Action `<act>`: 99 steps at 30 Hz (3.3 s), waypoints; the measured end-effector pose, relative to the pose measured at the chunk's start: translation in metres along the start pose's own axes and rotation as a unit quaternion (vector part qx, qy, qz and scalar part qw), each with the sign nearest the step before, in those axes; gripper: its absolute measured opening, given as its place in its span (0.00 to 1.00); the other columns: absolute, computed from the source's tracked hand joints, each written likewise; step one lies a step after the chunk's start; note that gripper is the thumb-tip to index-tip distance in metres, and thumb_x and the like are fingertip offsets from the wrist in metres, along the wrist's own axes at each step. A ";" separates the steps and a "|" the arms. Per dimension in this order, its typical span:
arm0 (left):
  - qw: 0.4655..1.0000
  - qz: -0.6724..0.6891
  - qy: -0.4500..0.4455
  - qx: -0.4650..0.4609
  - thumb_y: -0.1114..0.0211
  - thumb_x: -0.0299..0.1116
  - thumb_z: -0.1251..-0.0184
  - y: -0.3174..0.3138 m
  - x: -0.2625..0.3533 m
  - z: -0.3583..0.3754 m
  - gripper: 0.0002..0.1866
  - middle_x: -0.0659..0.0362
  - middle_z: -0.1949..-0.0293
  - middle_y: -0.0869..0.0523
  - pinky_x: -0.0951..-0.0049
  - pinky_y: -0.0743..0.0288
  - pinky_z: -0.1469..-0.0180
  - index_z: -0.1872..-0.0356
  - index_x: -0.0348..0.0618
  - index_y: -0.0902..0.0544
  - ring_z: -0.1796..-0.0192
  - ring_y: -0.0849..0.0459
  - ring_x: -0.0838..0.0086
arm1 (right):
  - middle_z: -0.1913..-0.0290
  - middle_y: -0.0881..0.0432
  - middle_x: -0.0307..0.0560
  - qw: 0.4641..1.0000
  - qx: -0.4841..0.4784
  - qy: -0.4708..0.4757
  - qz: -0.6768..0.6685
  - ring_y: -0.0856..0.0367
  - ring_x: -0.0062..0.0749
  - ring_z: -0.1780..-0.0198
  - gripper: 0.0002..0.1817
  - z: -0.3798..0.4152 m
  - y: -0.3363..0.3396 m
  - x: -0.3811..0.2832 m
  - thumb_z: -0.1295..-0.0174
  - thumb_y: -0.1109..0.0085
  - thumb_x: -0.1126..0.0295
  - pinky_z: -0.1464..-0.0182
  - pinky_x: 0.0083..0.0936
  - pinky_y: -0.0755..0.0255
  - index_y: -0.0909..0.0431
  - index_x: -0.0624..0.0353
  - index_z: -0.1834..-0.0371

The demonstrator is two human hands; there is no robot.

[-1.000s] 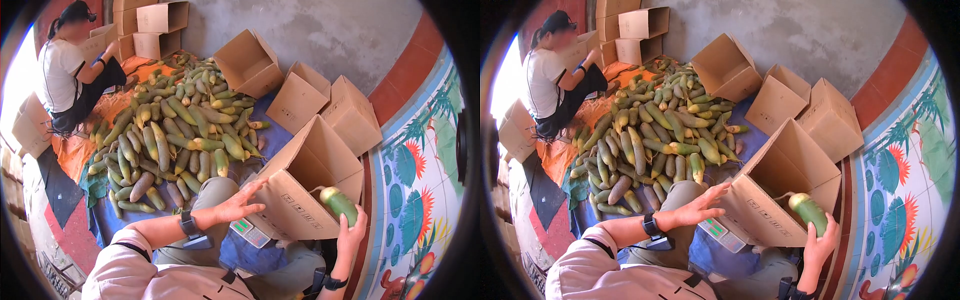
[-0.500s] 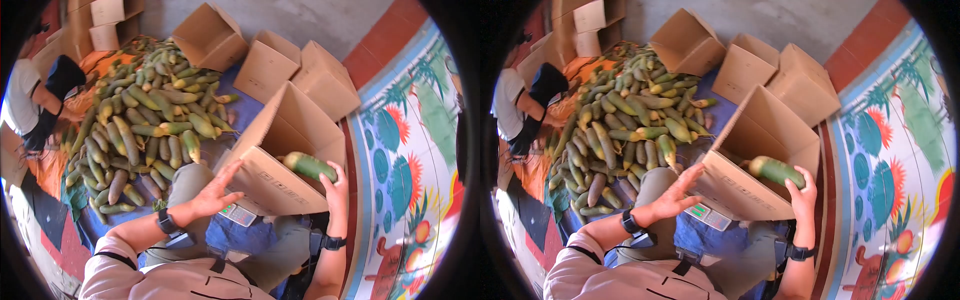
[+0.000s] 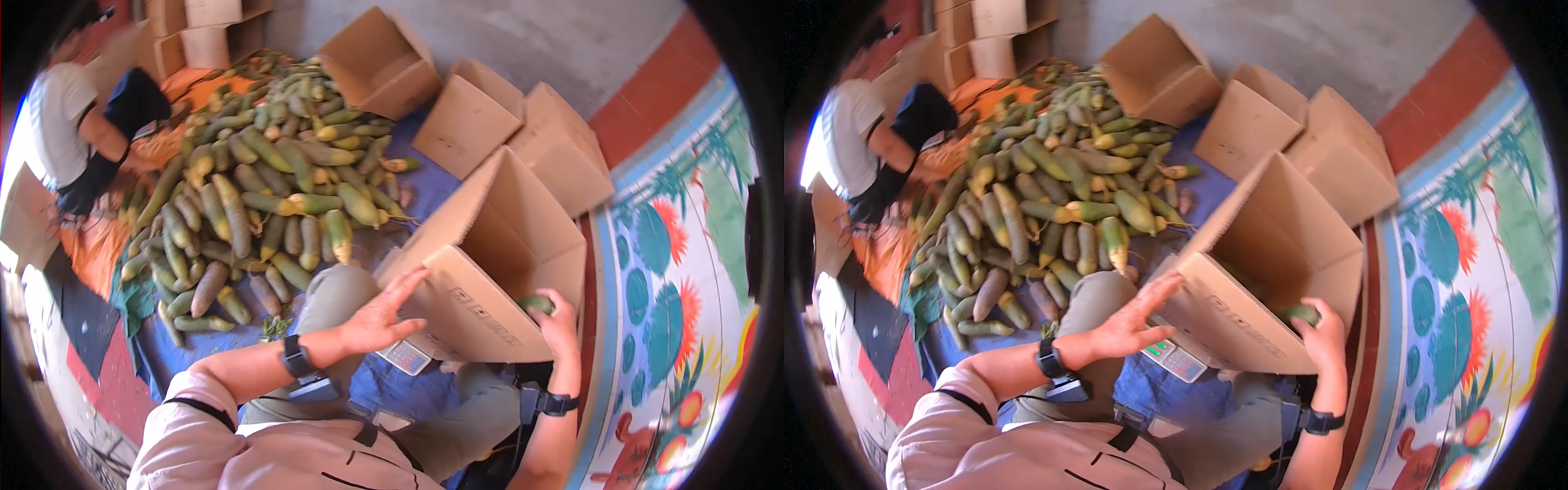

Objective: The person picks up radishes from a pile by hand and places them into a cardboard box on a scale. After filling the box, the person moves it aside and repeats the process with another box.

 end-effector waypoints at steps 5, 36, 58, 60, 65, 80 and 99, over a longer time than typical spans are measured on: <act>1.000 0.010 0.001 0.006 0.37 0.33 0.37 -0.002 0.002 -0.001 0.41 0.47 0.25 0.49 0.60 0.45 0.28 0.25 0.48 0.49 0.24 0.47 0.56 | 0.61 0.16 0.48 0.998 -0.042 -0.014 -0.051 0.19 0.33 0.58 0.17 -0.008 -0.005 0.016 0.50 0.34 0.79 0.51 0.28 0.28 0.20 0.63 0.54; 0.986 0.016 -0.039 0.164 0.46 0.20 0.33 0.045 0.013 0.038 0.24 0.54 0.40 0.26 0.66 0.29 0.38 0.36 0.37 0.33 0.38 0.26 0.69 | 0.42 0.26 0.58 0.901 0.320 0.214 0.201 0.29 0.54 0.41 0.19 0.142 -0.014 0.024 0.36 0.47 0.75 0.39 0.45 0.35 0.29 0.65 0.41; 0.814 0.022 0.577 -0.054 0.36 0.43 0.37 0.006 -0.297 0.131 0.21 0.60 0.55 0.15 0.67 0.21 0.65 0.44 0.49 0.22 0.56 0.15 0.71 | 0.48 0.26 0.62 0.959 0.253 0.060 0.111 0.26 0.55 0.47 0.16 0.170 -0.051 0.096 0.37 0.51 0.77 0.43 0.41 0.33 0.29 0.71 0.46; 0.824 -0.010 0.563 -0.070 0.38 0.45 0.35 0.004 -0.303 0.130 0.21 0.59 0.58 0.15 0.66 0.21 0.70 0.44 0.49 0.22 0.61 0.14 0.67 | 0.48 0.26 0.62 0.960 0.247 0.055 0.117 0.26 0.55 0.48 0.16 0.171 -0.048 0.089 0.37 0.51 0.77 0.44 0.41 0.32 0.29 0.71 0.46; 0.859 -0.196 0.452 -0.139 0.44 0.46 0.33 -0.001 -0.325 0.133 0.23 0.49 0.50 0.16 0.61 0.21 0.53 0.41 0.47 0.23 0.53 0.15 0.58 | 0.50 0.22 0.62 0.959 0.237 0.030 0.152 0.25 0.55 0.47 0.16 0.170 -0.043 0.078 0.35 0.46 0.68 0.42 0.43 0.31 0.23 0.67 0.49; 0.855 0.040 0.516 -0.040 0.32 0.33 0.43 0.037 -0.303 0.134 0.15 0.62 0.61 0.13 0.72 0.21 0.60 0.55 0.42 0.16 0.60 0.17 0.76 | 0.52 0.21 0.63 0.955 0.232 0.047 0.178 0.23 0.56 0.50 0.16 0.166 -0.044 0.070 0.34 0.46 0.66 0.43 0.43 0.29 0.23 0.68 0.50; 0.954 0.154 0.234 -0.109 0.36 0.37 0.35 0.014 -0.308 0.156 0.14 0.62 0.51 0.16 0.63 0.21 0.56 0.50 0.51 0.21 0.49 0.17 0.70 | 0.49 0.26 0.62 0.972 0.201 0.036 0.117 0.25 0.53 0.49 0.16 0.168 -0.053 0.095 0.37 0.51 0.77 0.45 0.39 0.30 0.29 0.71 0.46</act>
Point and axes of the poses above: each hand's wrist, its own z-axis away from the middle knuckle, its own y-axis out of the back of the hand, x = y × z, the point moved 3 cm from there along -z, towards the middle knuckle
